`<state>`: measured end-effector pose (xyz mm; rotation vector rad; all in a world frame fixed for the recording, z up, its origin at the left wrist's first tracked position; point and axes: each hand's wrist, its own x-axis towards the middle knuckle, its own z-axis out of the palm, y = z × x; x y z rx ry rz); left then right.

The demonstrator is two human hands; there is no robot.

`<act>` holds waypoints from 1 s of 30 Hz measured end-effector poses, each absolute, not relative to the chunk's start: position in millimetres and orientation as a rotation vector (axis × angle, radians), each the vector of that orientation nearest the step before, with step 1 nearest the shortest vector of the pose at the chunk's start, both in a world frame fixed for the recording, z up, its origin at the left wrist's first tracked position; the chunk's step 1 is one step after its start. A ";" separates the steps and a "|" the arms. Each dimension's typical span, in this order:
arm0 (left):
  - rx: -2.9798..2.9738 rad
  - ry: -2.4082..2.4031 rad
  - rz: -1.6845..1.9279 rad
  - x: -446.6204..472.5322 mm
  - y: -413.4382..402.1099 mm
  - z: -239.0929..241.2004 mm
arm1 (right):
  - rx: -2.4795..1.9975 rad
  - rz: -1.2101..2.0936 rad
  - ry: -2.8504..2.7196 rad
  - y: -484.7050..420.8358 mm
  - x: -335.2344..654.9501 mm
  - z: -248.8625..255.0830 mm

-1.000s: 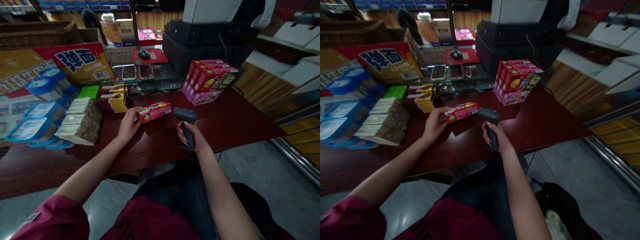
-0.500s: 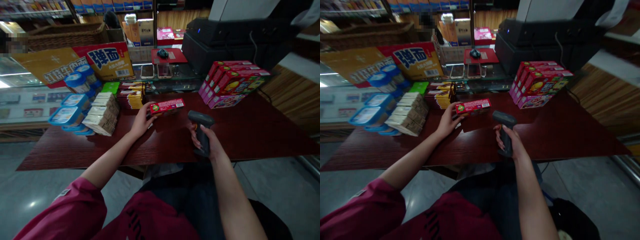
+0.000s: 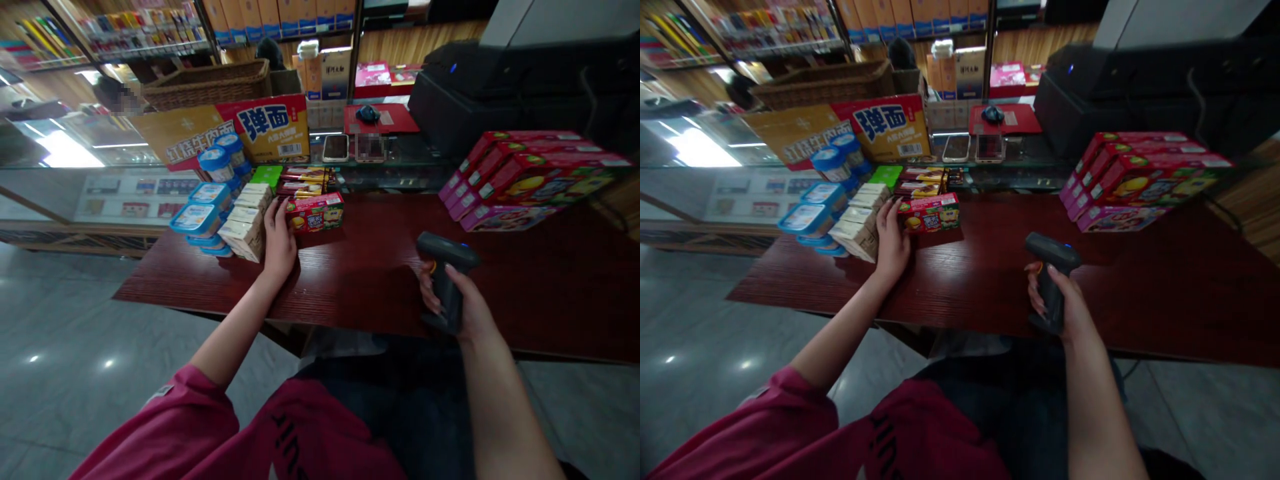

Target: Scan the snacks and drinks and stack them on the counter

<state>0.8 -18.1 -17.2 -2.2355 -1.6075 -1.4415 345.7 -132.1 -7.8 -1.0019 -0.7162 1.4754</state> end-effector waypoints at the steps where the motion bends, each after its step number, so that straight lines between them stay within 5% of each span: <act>1: -2.217 -1.573 -1.401 6.4 -19.5 -13.5 | -1.005 1.479 -0.720 -132.1 345.8 -7.9; 9: -2.445 -1.300 -0.807 24.4 -1.9 -7.7 | -1.036 1.449 -0.666 -132.3 344.3 -6.8; 26: -2.378 -1.440 -1.351 9.3 2.0 -17.4 | -0.917 1.431 -0.637 -132.2 344.0 -10.6; 30: -2.531 -1.240 -1.209 47.8 -14.3 -22.0 | -0.899 1.333 -0.581 -131.1 360.2 -14.7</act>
